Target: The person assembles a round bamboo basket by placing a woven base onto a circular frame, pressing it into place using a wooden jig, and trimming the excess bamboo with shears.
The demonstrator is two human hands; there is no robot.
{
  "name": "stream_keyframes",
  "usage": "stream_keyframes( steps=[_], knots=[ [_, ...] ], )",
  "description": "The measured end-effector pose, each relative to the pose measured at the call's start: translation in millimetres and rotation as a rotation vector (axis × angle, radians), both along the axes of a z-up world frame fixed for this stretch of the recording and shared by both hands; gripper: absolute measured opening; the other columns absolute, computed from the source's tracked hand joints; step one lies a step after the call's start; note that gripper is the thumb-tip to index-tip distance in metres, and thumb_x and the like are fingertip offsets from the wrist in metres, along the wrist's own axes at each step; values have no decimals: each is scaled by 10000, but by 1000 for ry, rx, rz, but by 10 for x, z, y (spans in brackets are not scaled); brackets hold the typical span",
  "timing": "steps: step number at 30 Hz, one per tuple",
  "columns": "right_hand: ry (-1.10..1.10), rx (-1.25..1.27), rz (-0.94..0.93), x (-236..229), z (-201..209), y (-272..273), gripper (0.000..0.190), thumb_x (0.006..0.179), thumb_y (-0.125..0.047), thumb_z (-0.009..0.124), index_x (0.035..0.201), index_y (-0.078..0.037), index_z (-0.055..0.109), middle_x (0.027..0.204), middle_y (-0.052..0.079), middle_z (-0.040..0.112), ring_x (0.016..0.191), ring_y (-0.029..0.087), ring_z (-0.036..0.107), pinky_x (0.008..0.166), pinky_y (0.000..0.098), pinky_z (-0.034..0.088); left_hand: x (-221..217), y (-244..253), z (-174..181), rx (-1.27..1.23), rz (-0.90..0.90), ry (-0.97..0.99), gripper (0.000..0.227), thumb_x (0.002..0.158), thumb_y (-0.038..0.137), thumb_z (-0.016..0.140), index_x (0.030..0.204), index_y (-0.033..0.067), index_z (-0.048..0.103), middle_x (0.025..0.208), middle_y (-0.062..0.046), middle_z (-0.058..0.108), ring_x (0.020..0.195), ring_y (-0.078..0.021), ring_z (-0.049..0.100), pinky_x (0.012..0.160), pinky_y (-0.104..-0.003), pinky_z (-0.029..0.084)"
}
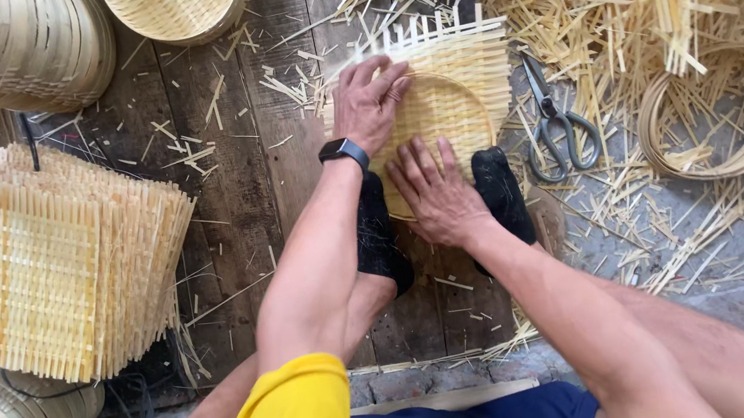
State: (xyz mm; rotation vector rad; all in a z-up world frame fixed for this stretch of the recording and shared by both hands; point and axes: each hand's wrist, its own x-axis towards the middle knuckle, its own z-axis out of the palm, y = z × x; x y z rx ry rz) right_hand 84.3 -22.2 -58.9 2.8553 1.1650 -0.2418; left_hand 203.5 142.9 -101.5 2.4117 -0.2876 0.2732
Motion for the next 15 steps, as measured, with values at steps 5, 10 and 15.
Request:
stream_keyframes(
  steps=[5,10,15],
  knots=[
    [-100,152,-7,-16,-107,-30,869,825,-470,665,1536,-34,424,1550,239,387,1489,402,288,1211,624,165,52,-85,-75,-27,158,260,277,946,510,624,1032,308,792,1118,49,714,1112,-210,629,890,-406,528],
    [117,379,-85,94,131,-73,684,795,-431,740,1353,-72,577,1428,178,498,1382,337,405,1142,554,304,46,-72,73,-61,117,213,280,956,467,634,1021,248,795,1090,16,708,1055,-242,636,854,-409,520],
    [-157,661,-198,973,32,-423,357,1000,-327,726,1256,-79,711,1330,124,683,1307,298,573,1109,445,426,86,-5,-22,-25,-3,44,251,991,403,650,1010,189,779,1075,0,724,1003,-257,671,851,-404,539]
  ],
)
